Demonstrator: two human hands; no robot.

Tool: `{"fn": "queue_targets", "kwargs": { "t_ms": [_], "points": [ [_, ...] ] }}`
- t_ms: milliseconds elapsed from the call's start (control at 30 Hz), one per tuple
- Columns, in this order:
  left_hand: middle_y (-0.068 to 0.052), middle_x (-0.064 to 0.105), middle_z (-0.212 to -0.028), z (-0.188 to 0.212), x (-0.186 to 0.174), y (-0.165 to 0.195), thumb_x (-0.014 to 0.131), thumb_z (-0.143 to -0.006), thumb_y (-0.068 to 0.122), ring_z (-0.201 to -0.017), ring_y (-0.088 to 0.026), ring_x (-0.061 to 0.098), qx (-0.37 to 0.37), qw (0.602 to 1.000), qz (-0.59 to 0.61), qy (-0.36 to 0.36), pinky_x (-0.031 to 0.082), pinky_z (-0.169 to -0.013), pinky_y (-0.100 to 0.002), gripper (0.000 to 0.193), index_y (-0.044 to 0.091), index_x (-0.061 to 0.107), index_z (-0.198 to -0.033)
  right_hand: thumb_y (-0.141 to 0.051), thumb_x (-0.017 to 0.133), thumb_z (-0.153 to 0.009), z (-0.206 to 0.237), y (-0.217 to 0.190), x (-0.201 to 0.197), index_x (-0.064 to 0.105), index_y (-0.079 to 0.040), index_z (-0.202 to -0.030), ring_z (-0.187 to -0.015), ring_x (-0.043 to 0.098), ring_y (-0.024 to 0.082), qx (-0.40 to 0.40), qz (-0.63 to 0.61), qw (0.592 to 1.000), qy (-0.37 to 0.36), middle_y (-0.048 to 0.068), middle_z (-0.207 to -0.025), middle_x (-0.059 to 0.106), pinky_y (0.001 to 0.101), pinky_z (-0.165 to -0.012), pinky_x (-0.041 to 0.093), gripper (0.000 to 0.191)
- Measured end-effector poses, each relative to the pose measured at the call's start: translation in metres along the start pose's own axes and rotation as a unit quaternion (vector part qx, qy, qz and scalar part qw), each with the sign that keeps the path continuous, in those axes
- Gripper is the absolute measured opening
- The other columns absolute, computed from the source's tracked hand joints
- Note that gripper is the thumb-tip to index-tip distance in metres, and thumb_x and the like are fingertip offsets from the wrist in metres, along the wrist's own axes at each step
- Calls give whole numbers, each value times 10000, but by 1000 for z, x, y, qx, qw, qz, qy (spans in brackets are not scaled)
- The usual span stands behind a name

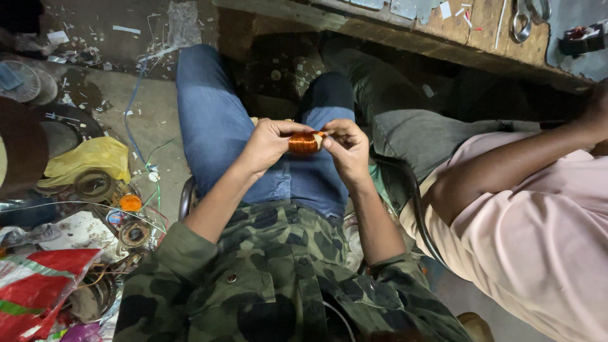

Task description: The person operates a small orange wire-winding machine to wrap copper wire onto a bobbin, then removes the bobbin and manually adjusts the wound coil by hand while seated.

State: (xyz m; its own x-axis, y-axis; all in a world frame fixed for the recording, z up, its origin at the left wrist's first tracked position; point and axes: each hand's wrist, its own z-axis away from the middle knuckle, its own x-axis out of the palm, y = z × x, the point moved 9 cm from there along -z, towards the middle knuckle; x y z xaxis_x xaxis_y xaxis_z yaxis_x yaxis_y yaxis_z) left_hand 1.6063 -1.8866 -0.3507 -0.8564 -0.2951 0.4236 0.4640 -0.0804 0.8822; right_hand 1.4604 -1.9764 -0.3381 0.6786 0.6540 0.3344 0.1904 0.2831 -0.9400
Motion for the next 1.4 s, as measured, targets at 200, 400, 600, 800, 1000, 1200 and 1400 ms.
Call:
{"fn": "queue_targets", "kwargs": {
  "t_ms": [200, 400, 600, 800, 1000, 1200, 1400],
  "points": [
    [-75, 779, -967, -1, 2, -1, 749, -874, -15, -861, -114, 713, 13, 1000, 2, -14, 572, -836, -244, 226, 21, 798, -1091, 0, 742, -964, -1, 0, 13, 620, -56, -1079, -911, 659, 160, 50, -134, 989, -34, 101, -1036, 697, 280, -813, 539, 177],
    [-68, 784, -970, -2, 0, -2, 759, -865, -8, -864, -107, 715, 16, 1000, -3, -24, 574, -833, -243, 231, 30, 796, -1090, 54, 717, -953, 0, -10, 8, 593, -55, -1057, -976, 647, 142, 2, -20, 1000, 14, 88, -1099, 669, 276, -867, 544, 195],
    [-85, 789, -1011, -3, -5, -9, 768, -882, 33, -877, -122, 736, -22, 999, 36, -1, 602, -821, -259, 212, 7, 789, -1091, 69, 656, -993, 4, -36, 25, 596, -10, -1080, -987, 634, 133, -128, 196, 972, -19, 91, -1146, 647, 267, -895, 545, 132],
    [-101, 791, -1034, 0, -6, -8, 747, -907, 49, -890, -134, 757, -36, 996, 75, 4, 636, -818, -273, 217, -7, 777, -1115, 76, 713, -924, 4, -54, 37, 705, 36, -1040, -981, 666, 174, -159, 345, 925, -22, 135, -1114, 693, 273, -853, 539, 123],
    [-97, 794, -1025, 1, -6, 5, 732, -922, 37, -883, -132, 753, 9, 999, 35, 17, 631, -798, -266, 184, 0, 785, -1094, 72, 733, -896, 4, -59, 40, 718, 36, -1038, -1029, 671, 179, -178, 298, 938, -24, 126, -1133, 677, 284, -900, 562, 148],
    [-78, 799, -1032, 4, -5, 26, 689, -914, 0, -904, -115, 754, 88, 993, -56, 47, 612, -827, -234, 205, 34, 796, -1085, 102, 739, -866, 4, -52, 40, 690, 45, -1080, -1048, 670, 169, -173, 303, 937, 1, 128, -1166, 646, 280, -905, 585, 227],
    [-73, 804, -1015, 6, -5, 24, 698, -907, 4, -869, -106, 746, 71, 992, -72, 69, 600, -777, -223, 206, 53, 803, -1078, 98, 761, -864, 4, -48, 40, 679, 42, -1090, -1082, 664, 172, -152, 289, 945, 5, 114, -1190, 631, 295, -934, 604, 247]
  ]
}}
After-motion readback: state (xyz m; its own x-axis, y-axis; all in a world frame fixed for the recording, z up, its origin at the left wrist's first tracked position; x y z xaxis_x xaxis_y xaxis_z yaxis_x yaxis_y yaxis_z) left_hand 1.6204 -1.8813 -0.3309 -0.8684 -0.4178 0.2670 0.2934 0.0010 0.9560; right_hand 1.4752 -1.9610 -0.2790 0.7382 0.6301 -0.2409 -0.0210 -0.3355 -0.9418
